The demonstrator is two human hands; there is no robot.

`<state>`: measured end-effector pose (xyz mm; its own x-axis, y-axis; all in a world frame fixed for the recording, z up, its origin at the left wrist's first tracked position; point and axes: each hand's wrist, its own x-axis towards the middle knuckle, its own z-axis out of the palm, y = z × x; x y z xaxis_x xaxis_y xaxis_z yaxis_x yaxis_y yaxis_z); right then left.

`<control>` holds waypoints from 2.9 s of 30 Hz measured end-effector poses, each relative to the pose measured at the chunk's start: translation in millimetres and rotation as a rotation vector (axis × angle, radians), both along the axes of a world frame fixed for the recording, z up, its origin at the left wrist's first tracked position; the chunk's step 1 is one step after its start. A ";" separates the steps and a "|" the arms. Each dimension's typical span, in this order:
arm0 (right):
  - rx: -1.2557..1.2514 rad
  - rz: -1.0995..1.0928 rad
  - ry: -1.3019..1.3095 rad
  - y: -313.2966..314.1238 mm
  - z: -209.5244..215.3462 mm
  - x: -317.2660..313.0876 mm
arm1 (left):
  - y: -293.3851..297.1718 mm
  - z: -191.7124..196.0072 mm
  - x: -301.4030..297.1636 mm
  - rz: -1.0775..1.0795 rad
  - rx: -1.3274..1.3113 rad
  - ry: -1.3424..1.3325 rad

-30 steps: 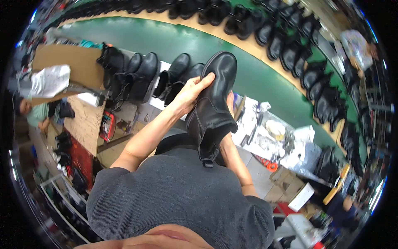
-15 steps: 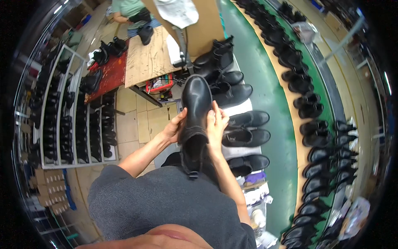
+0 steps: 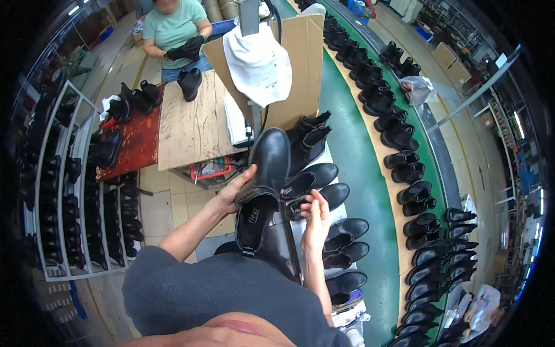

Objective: The person picks up pairs of black leather boots from a conveyor belt, wipes them with a white cloth, and uses a wooden stick to check the interior. They then place the boots back on the belt or a nearby table.

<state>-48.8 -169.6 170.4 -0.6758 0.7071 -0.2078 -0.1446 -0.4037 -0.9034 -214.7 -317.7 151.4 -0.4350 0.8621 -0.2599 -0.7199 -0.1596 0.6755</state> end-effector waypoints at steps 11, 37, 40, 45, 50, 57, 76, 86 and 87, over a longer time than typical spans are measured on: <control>-0.064 -0.210 -0.159 23.4 -25.8 47.0 | -98.6 21.0 -64.6 0.224 -0.114 -0.090; 0.096 -0.284 -0.229 -59.9 -2.4 -123.0 | 77.1 -32.3 -442.8 -0.121 -1.104 1.214; 0.099 -0.317 -0.220 -64.4 -2.3 -121.7 | 78.8 -29.1 -436.8 -0.165 -1.082 1.207; 0.090 -0.366 -0.219 -67.4 -5.6 -115.1 | 44.7 -16.2 -425.2 -0.228 -0.956 1.204; 0.081 -0.365 -0.230 -70.9 -7.8 -116.6 | 30.2 -13.0 -432.9 -0.220 -0.977 1.132; 0.092 -0.416 -0.358 -76.5 1.5 -115.6 | 32.9 -1.5 -418.6 -0.468 -0.616 0.971; 0.510 -1.122 -1.343 -48.6 -132.0 378.8 | -17.5 -1.8 -84.9 -1.493 -0.472 0.459; 0.632 -0.640 -1.526 -2.4 -217.0 394.2 | 93.9 77.8 124.0 -2.214 -0.327 1.520; 0.653 -0.657 -1.529 -3.1 -216.1 394.7 | 98.4 78.6 134.8 -2.230 -0.317 1.496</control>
<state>345.9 -172.8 -45.7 0.2285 0.9704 0.0787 0.9179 -0.1878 -0.3497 -80.0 -219.3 229.9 0.4684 0.1408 -0.8722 0.8801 -0.1615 0.4465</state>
